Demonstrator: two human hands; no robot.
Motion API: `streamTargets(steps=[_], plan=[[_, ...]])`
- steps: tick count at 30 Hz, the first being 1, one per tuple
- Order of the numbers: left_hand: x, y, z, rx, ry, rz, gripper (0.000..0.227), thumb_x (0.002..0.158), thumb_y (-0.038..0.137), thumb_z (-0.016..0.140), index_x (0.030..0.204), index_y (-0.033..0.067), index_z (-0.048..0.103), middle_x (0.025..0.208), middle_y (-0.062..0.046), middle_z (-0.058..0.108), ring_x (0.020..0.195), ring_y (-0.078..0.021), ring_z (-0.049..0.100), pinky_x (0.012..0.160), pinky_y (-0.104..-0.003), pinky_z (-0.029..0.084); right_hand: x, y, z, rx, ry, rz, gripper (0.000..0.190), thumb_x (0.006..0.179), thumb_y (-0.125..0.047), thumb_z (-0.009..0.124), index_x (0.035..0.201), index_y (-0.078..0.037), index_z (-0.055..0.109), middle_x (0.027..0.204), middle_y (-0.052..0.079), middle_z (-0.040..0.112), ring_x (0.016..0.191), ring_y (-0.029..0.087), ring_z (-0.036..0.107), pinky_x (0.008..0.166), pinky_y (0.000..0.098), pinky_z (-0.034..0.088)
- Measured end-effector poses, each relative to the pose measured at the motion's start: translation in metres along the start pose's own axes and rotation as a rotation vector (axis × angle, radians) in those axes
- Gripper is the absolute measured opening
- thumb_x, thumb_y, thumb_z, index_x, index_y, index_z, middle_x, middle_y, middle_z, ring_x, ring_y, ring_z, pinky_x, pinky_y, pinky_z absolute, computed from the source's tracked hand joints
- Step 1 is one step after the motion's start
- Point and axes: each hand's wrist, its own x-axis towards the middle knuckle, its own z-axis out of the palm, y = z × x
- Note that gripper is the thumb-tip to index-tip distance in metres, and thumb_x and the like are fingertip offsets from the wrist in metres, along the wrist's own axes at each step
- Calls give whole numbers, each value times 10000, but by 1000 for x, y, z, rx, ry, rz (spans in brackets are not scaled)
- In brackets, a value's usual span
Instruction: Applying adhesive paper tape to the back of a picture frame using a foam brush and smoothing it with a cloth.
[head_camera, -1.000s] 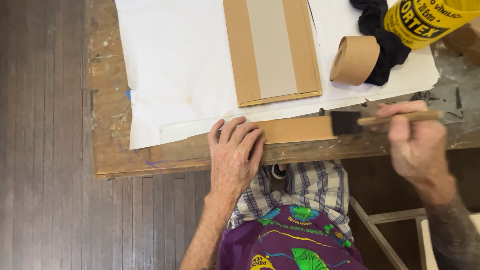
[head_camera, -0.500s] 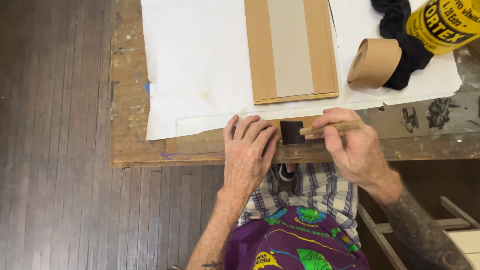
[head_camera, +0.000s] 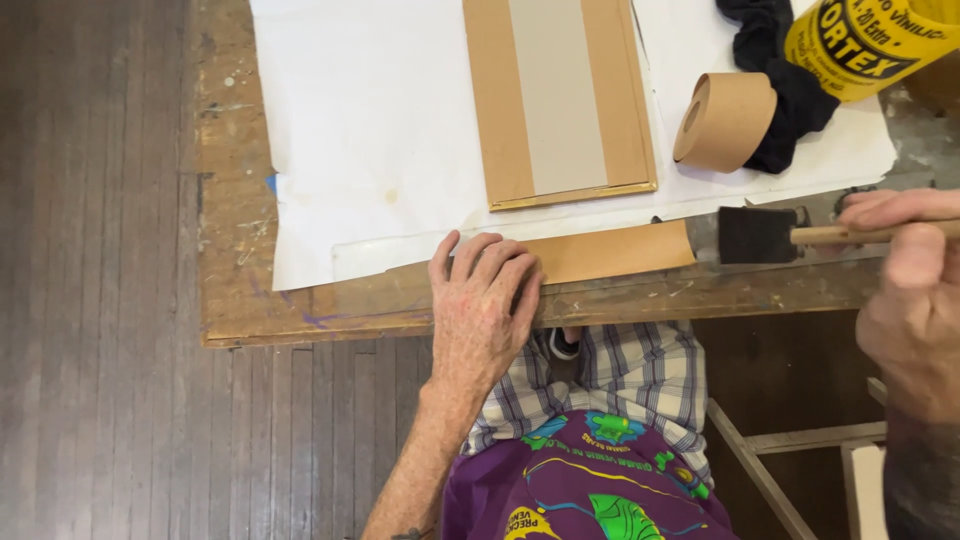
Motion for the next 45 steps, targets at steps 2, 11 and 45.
streamTargets(steps=[2, 11, 45], plan=[[1, 1, -3, 9, -12, -8, 98, 976, 148, 730, 1042, 99, 675, 1091, -36, 676, 1123, -271, 596, 1143, -565, 364, 6, -14, 23, 81, -19, -76, 296, 1195, -14, 337, 1119, 143, 577, 1174, 282, 637, 1155, 394, 658, 1105, 475, 542], [7, 6, -4, 36, -37, -15, 97, 957, 140, 725, 1009, 107, 651, 1065, -34, 666, 1099, -261, 602, 1124, -538, 375, 25, -16, 81, 244, -395, -110, 201, 1056, -77, 464, 1065, 28, 636, 1096, 175, 681, 942, 259, 730, 831, 319, 635], [-1, 111, 76, 224, -214, -113, 539, 916, 653, 609, 965, 122, 696, 827, -95, 690, 753, -263, 659, 616, -382, 497, 96, -69, 148, -468, -842, -1109, 272, 1108, -382, 456, 1111, -128, 553, 814, 15, 644, 596, 143, 607, 760, 347, 548]])
